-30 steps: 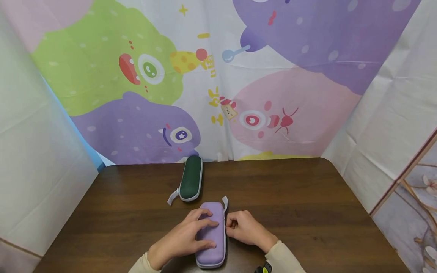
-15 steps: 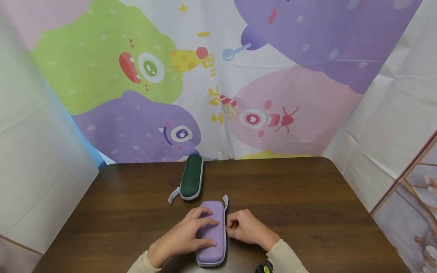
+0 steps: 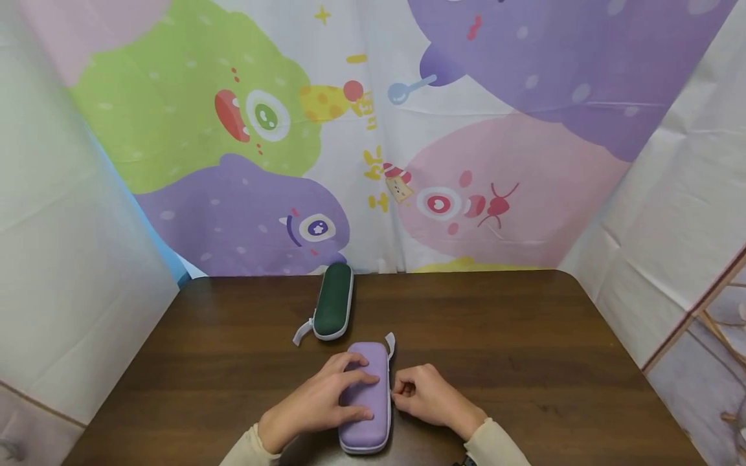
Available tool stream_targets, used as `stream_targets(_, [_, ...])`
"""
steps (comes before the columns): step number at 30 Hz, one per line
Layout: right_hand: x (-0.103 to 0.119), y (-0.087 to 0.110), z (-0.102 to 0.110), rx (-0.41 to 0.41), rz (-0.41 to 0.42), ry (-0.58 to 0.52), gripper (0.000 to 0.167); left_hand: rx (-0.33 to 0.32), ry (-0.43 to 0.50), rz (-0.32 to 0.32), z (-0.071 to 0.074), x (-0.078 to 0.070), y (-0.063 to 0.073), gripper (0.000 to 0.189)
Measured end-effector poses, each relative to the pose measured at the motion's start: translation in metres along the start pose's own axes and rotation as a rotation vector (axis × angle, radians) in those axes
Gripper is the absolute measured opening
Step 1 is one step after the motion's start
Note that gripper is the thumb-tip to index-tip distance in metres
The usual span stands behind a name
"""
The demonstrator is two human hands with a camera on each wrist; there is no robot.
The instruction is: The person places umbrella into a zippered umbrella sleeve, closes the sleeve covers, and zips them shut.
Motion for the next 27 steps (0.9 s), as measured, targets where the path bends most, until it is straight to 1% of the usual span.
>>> stream_targets(4, [0.0005, 0.0026, 0.0000, 0.006, 0.008, -0.022, 0.026, -0.005, 0.001, -0.008, 0.0002, -0.0005, -0.0002, 0.048])
stream_targets(14, [0.0017, 0.0039, -0.0002, 0.006, 0.004, -0.015, 0.026, -0.006, 0.000, -0.008, -0.0009, 0.0002, -0.0006, 0.048])
stream_targets(21, [0.0055, 0.0047, -0.0012, 0.023, 0.031, -0.024, 0.027, -0.015, -0.006, -0.020, -0.0003, 0.0003, -0.0008, 0.048])
stream_targets(27, [0.0073, 0.0055, -0.0009, 0.030, 0.030, -0.026, 0.026, -0.014, -0.008, -0.020, -0.0015, 0.0011, -0.0015, 0.048])
Point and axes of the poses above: each hand's wrist, its own y-axis away from the middle knuckle, its own z-axis out of the back of the hand, x = y × z, the point moved 3 cm from there along -y, towards the middle knuckle, and after that the axes turned 7 degrees about x, right-handed, at the moved point
